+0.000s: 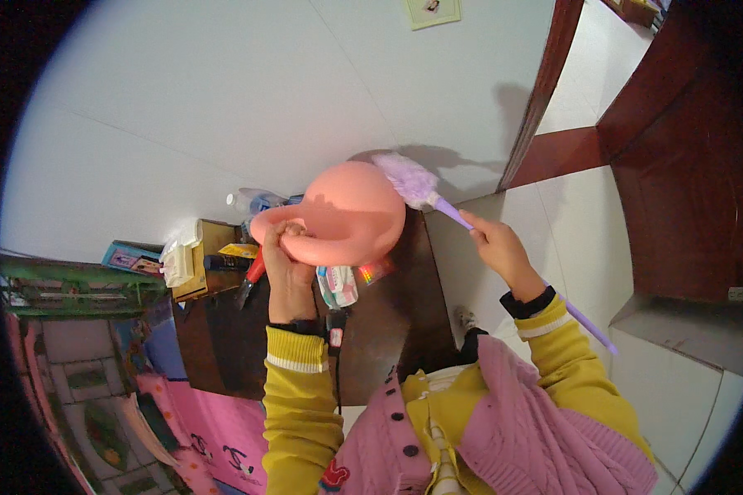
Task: The person uses a purple feather duster to wipe a white wardrobe, then moves to a wooden dresser. They dust the dresser surface, a pink kettlebell, and a red hairdryer, then continue dusting the dresser top and edges.
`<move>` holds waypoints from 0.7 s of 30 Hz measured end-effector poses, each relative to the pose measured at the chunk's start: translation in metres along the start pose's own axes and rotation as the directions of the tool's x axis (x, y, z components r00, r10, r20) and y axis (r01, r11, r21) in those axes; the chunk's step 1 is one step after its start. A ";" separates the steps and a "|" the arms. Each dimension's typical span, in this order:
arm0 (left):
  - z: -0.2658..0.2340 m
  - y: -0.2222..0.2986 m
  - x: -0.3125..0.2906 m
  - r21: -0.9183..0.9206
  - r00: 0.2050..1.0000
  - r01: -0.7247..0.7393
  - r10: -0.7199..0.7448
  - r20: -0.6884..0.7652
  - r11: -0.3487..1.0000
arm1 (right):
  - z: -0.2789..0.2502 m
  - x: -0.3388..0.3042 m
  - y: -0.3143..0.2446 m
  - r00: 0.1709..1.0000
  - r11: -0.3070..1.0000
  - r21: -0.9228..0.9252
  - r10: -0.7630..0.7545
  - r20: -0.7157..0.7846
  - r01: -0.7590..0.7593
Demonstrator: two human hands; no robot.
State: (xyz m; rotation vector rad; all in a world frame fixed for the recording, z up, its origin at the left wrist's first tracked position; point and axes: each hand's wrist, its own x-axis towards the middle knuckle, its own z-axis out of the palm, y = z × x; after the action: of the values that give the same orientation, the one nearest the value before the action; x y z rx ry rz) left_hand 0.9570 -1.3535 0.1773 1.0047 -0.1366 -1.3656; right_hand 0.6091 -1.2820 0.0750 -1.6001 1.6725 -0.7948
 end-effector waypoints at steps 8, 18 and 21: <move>0.054 -0.013 0.043 -0.053 0.998 0.013 -0.010 0.066 0.999 | -0.018 -0.018 0.011 0.997 0.998 0.004 -0.067 -0.041 0.067; 0.093 -0.027 0.069 -0.067 0.997 -0.018 0.013 -0.074 0.998 | 0.000 -0.057 0.024 0.984 0.982 -0.118 -0.155 -0.087 0.144; 0.095 -0.031 0.083 -0.078 0.998 -0.042 0.039 -0.042 0.996 | -0.007 -0.064 0.017 0.977 0.959 -0.200 -0.178 0.120 0.200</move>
State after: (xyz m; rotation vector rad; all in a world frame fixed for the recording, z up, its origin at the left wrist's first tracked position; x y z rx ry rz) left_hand 0.8972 -1.4687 0.1758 0.9578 -0.0718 -1.3032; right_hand 0.5943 -1.2175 0.0695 -1.9376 1.5910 -0.6323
